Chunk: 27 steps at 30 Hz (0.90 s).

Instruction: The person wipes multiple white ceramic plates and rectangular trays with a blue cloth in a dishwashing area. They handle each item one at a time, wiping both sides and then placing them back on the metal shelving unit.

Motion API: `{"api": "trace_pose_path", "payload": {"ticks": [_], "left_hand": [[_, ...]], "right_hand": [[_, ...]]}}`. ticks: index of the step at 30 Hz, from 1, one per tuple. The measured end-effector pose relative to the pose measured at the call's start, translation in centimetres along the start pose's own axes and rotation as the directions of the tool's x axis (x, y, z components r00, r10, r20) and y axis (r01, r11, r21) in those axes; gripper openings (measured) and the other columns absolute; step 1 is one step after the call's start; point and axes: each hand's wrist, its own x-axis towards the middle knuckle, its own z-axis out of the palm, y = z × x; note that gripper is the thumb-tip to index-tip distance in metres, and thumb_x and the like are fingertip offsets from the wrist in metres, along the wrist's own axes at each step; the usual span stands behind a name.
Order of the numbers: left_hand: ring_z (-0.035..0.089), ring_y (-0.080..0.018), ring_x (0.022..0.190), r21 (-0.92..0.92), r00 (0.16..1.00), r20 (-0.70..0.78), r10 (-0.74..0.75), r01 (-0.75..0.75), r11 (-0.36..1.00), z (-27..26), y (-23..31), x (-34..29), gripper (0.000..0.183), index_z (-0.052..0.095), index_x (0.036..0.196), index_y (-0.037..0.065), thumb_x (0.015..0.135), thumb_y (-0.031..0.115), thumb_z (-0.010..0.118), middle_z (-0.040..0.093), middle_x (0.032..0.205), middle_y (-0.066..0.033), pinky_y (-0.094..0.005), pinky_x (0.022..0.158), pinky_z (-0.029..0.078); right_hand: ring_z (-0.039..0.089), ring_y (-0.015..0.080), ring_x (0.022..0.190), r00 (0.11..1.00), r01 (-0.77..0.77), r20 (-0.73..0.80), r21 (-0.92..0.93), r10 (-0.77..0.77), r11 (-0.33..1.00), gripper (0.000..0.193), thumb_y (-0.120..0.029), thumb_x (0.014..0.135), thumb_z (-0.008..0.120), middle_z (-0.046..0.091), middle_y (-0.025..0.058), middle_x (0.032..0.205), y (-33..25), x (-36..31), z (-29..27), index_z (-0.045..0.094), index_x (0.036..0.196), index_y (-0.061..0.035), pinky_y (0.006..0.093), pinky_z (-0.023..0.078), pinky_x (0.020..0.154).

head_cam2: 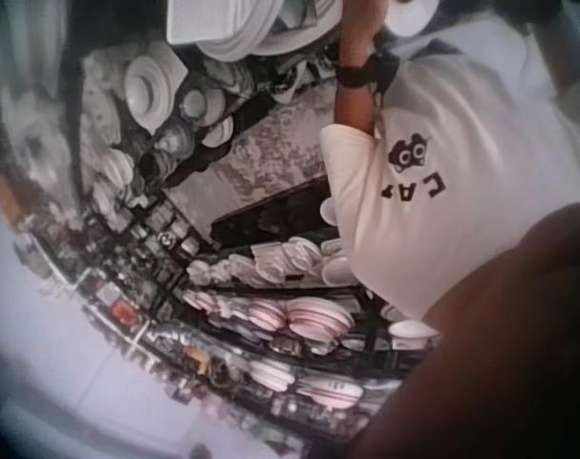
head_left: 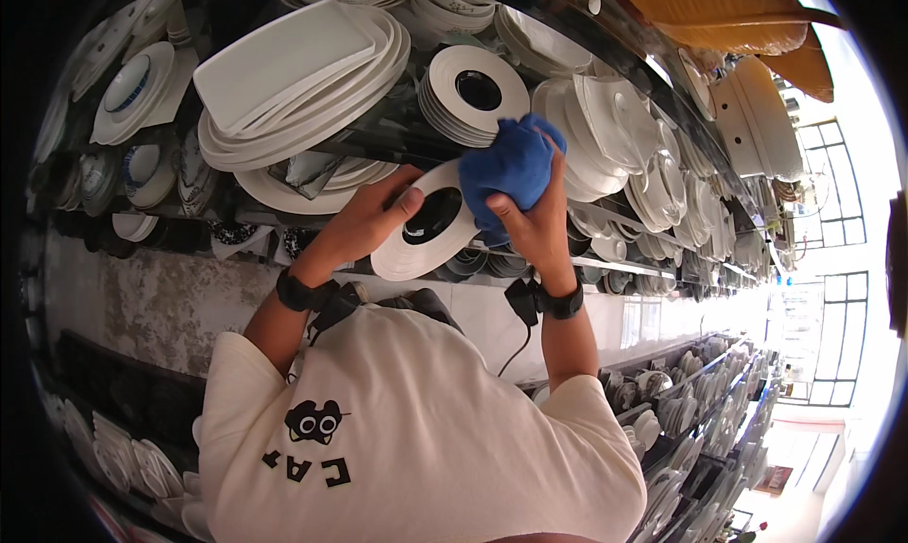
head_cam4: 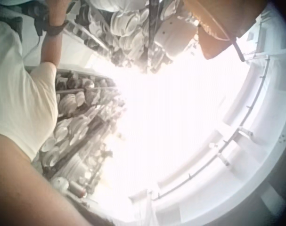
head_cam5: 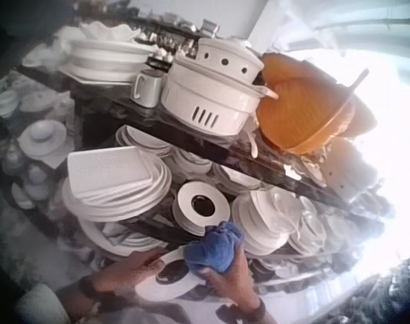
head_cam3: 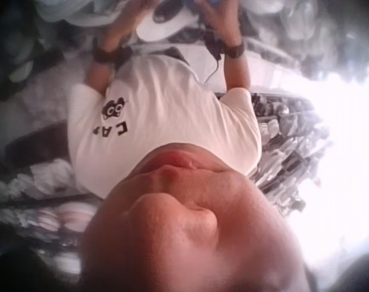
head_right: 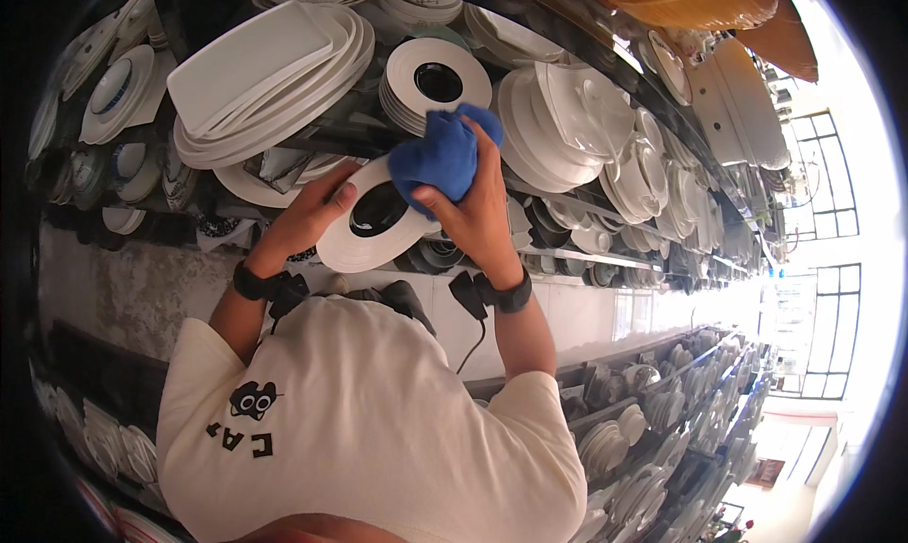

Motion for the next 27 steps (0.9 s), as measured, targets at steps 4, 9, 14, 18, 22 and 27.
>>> {"api": "trace_pose_path", "payload": {"ticks": [4, 9, 14, 18, 22, 27], "left_hand": [[0.043, -0.0116, 0.079, -0.009, 0.999, 0.042, 0.011, -0.01, 1.0, 0.4, 0.3, -0.6, 0.051, 0.051, 0.129, 0.003, 0.101, 0.046, 0.047, 0.053, 0.087, -0.0026, -0.0279, 0.073, 0.039], [0.05, -0.0156, 0.116, -0.169, 0.999, -0.049, 0.024, -0.032, 0.985, -0.1, 2.0, -2.4, 0.057, 0.048, 0.135, -0.001, 0.102, 0.045, 0.045, 0.058, 0.124, -0.0098, -0.0295, 0.102, 0.037], [0.05, -0.0158, 0.117, -0.348, 0.973, -0.218, 0.075, -0.149, 0.926, 0.3, -2.1, -2.5, 0.062, 0.045, 0.137, -0.001, 0.101, 0.049, 0.045, 0.056, 0.127, -0.0102, -0.0294, 0.101, 0.037], [0.049, -0.0153, 0.115, -0.396, 0.96, -0.246, 0.138, -0.229, 0.889, 1.4, -0.1, -2.3, 0.062, 0.046, 0.134, 0.0, 0.1, 0.051, 0.045, 0.056, 0.124, -0.0101, -0.0299, 0.1, 0.038], [0.049, -0.0159, 0.118, -0.429, 0.972, -0.234, 0.0, -0.103, 0.897, 1.9, 0.2, -3.2, 0.064, 0.042, 0.138, -0.001, 0.099, 0.049, 0.05, 0.053, 0.129, -0.0084, -0.0299, 0.103, 0.037], [0.048, -0.0152, 0.12, -0.505, 0.969, 0.246, -0.022, 0.148, 0.85, -1.5, -0.3, -3.3, 0.069, 0.039, 0.141, -0.002, 0.096, 0.049, 0.055, 0.051, 0.133, -0.0067, -0.0284, 0.103, 0.036]], "right_hand": [[0.05, 0.043, 0.121, 0.975, 0.209, 0.118, -0.196, -0.189, 0.958, 0.11, -0.03, 0.057, 0.092, 0.046, 0.021, 0.137, -2.2, 0.3, 1.2, 0.031, 0.145, -0.0055, 0.0453, 0.044, 0.1], [0.051, 0.0435, 0.122, 0.995, 0.012, 0.095, -0.123, 0.0, 0.992, 0.114, -0.026, 0.057, 0.092, 0.045, 0.0235, 0.139, -1.1, -0.5, 1.4, 0.027, 0.148, -0.0092, 0.0463, 0.047, 0.1], [0.055, 0.026, 0.117, 0.99, -0.131, -0.05, 0.068, 0.134, 0.989, 0.114, -0.022, 0.062, 0.092, 0.051, 0.0144, 0.13, 2.1, -2.8, 2.3, 0.016, 0.146, -0.0081, 0.0407, 0.044, 0.101], [0.054, 0.0215, 0.114, 0.955, -0.189, -0.127, 0.441, 0.269, 0.877, 0.1, -0.015, 0.065, 0.088, 0.053, 0.0101, 0.122, 3.6, -5.6, 4.5, 0.024, 0.142, -0.0116, 0.0366, 0.044, 0.099], [0.055, 0.0196, 0.109, 0.871, -0.327, -0.157, 0.523, 0.466, 0.787, 0.083, -0.008, 0.067, 0.083, 0.055, 0.0089, 0.118, 2.7, -5.6, 3.9, 0.035, 0.135, -0.0086, 0.0344, 0.045, 0.096], [0.06, 0.0247, 0.107, 0.975, -0.172, -0.112, 0.175, 0.194, 0.969, 0.082, -0.007, 0.062, 0.083, 0.059, 0.0115, 0.117, 1.3, -5.8, -0.5, 0.041, 0.133, -0.0103, 0.0359, 0.048, 0.094]]}}
